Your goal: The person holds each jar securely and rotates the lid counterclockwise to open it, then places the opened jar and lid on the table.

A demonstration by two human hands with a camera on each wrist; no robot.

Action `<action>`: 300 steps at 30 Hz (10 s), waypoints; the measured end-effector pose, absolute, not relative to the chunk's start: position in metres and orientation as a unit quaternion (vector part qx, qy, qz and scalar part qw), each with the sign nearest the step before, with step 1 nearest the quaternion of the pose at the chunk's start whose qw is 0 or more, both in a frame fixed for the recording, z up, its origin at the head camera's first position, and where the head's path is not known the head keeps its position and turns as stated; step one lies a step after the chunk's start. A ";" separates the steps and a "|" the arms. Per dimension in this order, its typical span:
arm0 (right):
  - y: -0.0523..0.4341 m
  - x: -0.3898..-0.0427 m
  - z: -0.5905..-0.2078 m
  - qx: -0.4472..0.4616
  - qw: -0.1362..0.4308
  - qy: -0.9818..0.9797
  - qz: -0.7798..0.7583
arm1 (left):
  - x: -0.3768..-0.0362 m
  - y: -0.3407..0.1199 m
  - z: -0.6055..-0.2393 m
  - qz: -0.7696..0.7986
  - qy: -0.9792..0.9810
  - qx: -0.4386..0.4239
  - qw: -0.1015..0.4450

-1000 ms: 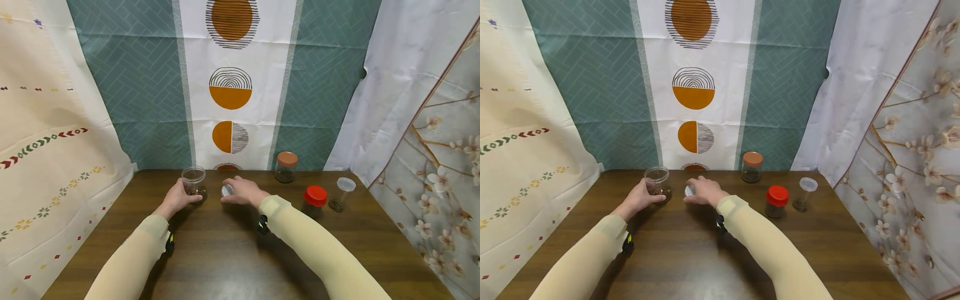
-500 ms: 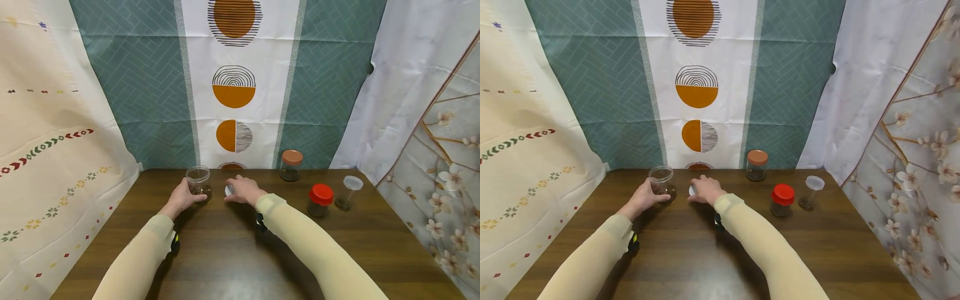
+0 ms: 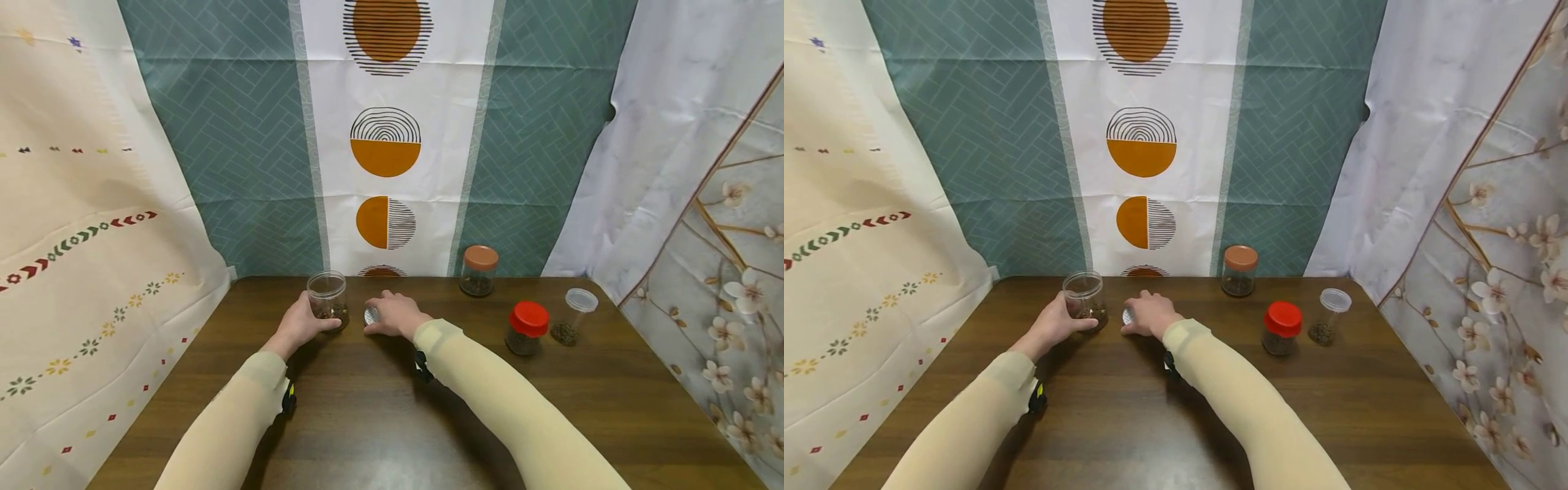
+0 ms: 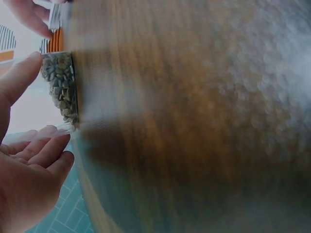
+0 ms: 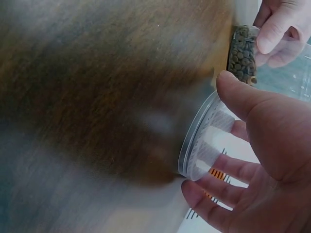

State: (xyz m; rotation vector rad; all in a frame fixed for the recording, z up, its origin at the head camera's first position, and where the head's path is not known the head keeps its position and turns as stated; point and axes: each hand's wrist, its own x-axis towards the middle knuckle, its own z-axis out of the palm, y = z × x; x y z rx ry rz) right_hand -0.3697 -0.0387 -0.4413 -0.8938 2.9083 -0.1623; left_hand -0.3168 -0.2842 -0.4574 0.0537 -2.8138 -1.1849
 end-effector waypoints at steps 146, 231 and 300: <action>0.236 -0.285 -0.403 -0.248 -0.163 0.952 -0.070 | -0.269 -0.091 -0.430 -0.248 -0.927 -0.252 0.126; 0.177 -0.276 -0.407 -0.163 -0.049 0.903 -0.395 | -0.269 -0.064 -0.444 -0.614 -0.769 -0.149 -0.092; 0.118 -0.280 -0.402 -0.139 -0.032 0.901 -0.409 | -0.260 -0.091 -0.441 -0.384 -0.888 -0.216 0.131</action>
